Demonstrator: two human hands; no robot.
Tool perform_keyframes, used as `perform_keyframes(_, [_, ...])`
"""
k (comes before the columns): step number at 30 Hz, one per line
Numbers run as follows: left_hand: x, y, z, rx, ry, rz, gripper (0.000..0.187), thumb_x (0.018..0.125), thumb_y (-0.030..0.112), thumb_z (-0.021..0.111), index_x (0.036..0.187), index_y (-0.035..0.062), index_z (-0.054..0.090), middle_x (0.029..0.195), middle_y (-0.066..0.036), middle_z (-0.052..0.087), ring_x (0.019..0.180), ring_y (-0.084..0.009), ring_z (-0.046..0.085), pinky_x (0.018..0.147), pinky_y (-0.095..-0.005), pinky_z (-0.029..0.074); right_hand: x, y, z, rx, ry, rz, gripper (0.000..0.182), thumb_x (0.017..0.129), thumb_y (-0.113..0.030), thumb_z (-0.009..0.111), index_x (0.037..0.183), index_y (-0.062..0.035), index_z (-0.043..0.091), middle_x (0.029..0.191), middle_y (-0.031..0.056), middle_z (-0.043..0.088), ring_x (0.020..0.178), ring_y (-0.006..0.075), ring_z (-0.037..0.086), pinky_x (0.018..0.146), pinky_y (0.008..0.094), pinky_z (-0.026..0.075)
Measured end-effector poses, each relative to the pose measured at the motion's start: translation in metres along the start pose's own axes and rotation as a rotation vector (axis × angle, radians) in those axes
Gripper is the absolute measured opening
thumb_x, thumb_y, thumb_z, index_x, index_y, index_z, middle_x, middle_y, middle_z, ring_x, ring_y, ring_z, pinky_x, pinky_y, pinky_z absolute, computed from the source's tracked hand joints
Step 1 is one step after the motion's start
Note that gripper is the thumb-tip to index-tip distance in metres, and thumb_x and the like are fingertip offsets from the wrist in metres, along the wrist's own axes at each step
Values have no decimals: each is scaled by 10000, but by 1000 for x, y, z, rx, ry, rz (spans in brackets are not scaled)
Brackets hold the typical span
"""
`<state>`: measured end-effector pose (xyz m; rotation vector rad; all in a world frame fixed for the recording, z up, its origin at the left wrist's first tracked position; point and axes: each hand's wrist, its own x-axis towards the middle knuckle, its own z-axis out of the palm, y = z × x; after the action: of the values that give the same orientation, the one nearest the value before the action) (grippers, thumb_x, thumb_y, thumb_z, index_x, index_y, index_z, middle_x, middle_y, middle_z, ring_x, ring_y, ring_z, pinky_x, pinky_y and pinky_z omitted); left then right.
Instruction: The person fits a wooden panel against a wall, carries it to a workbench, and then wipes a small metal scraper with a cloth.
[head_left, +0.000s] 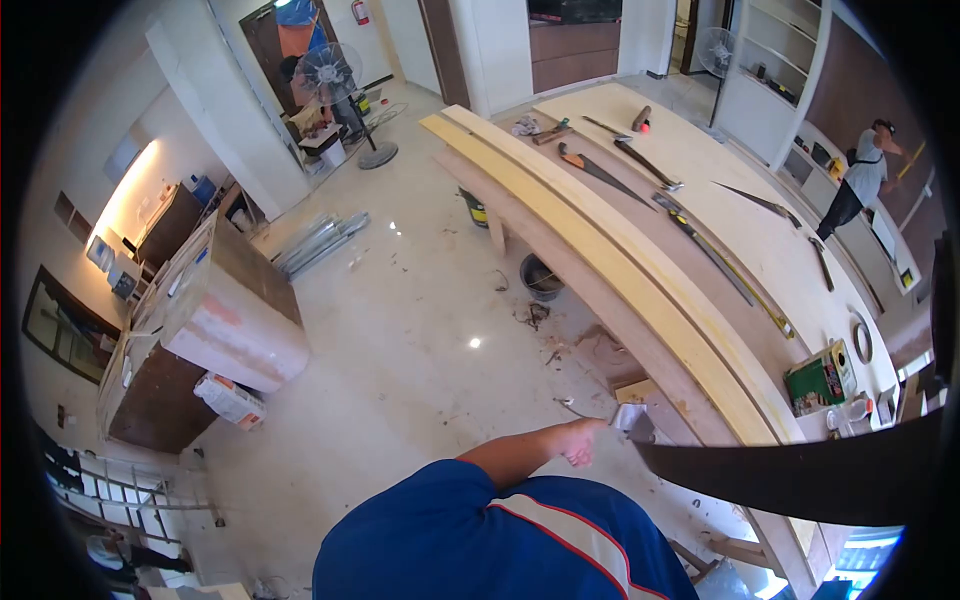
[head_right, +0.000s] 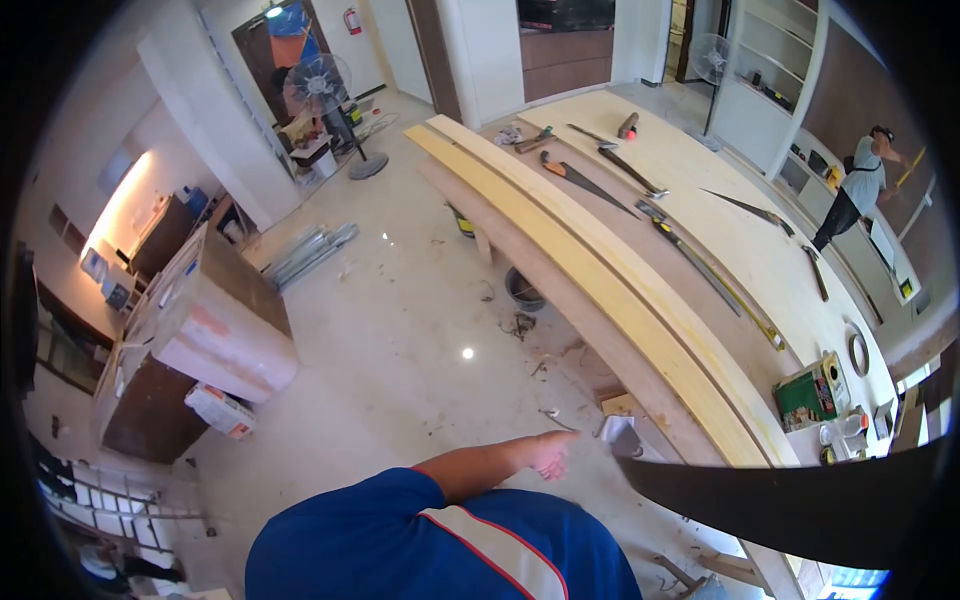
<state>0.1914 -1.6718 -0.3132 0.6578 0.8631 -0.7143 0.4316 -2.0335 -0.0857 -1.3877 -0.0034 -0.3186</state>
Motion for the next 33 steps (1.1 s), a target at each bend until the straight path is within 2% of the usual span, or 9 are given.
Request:
perform_keyframes(5, [-75, 9, -16, 284, -137, 250, 1019, 868, 719, 522, 1587, 88, 172, 1572, -320, 244, 1430, -505, 287, 1094, -632, 285, -78, 17, 68, -62, -72, 78, 1110, 583, -259, 602, 1551, 41, 148, 1608, 298, 104, 1498, 474, 5, 1223, 597, -19])
perform_keyframes(14, [-145, -35, -106, 170, -108, 176, 969, 942, 635, 495, 1545, -55, 180, 1560, -301, 286, 1373, -438, 406, 1069, -580, 352, -148, 27, 152, -122, -196, 138, 1094, 593, -264, 595, 1549, 41, 157, 1605, 298, 116, 1497, 476, 14, 1223, 598, -14])
perform_keyframes(17, [-161, -51, -109, 69, -210, 102, 1026, 936, 633, 505, 1562, -44, 54, 1613, -289, 154, 1483, -438, 219, 1144, -544, 288, -154, 28, 169, -133, -238, 137, 1089, 597, -265, 592, 1548, 41, 160, 1604, 298, 120, 1496, 477, 18, 1223, 598, -12])
perform_keyframes(20, [-141, -70, -99, 12, -260, 87, 945, 942, 625, 517, 1518, -72, 240, 1499, -290, 386, 1362, -380, 440, 1058, -471, 408, -157, 33, 181, -135, -260, 145, 1084, 600, -267, 590, 1548, 41, 162, 1603, 297, 124, 1496, 477, 21, 1223, 598, -11])
perform_keyframes(21, [-136, -77, -99, 63, -341, 202, 858, 962, 583, 544, 1399, -139, 391, 1249, -229, 607, 1082, -285, 622, 920, -408, 506, -158, 34, 184, -135, -268, 146, 1082, 601, -267, 589, 1547, 41, 163, 1602, 297, 125, 1495, 477, 22, 1223, 598, -10])
perform_keyframes(24, [-139, -78, -94, 178, -766, 273, 686, 988, 541, 533, 1239, -97, 555, 1150, -175, 654, 1040, -228, 630, 910, -373, 501, -153, 35, 185, -150, -279, 150, 1077, 605, -269, 587, 1547, 41, 166, 1601, 297, 129, 1495, 478, 25, 1223, 598, -9])
perform_keyframes(28, [-159, -68, -71, 139, -678, 255, 634, 998, 534, 515, 1186, -65, 601, 1143, -147, 660, 1057, -209, 622, 945, -361, 479, -149, 31, 187, -158, -285, 140, 1070, 609, -271, 584, 1546, 41, 170, 1600, 297, 134, 1494, 478, 30, 1223, 598, -6])
perform_keyframes(31, [-187, -51, -56, 45, -946, 239, 653, 1005, 521, 508, 1260, -77, 578, 1155, -136, 666, 1063, -213, 628, 986, -323, 470, -144, 23, 182, -159, -281, 118, 1065, 613, -273, 581, 1545, 41, 173, 1599, 297, 138, 1494, 479, 33, 1223, 598, -5])
perform_keyframes(33, [-203, -42, -49, 128, -926, 289, 660, 986, 526, 543, 1256, -76, 578, 1166, -140, 661, 1087, -209, 615, 995, -322, 461, -137, 16, 179, -149, -280, 100, 1062, 615, -274, 580, 1545, 41, 175, 1598, 297, 141, 1493, 479, 35, 1223, 598, -3])
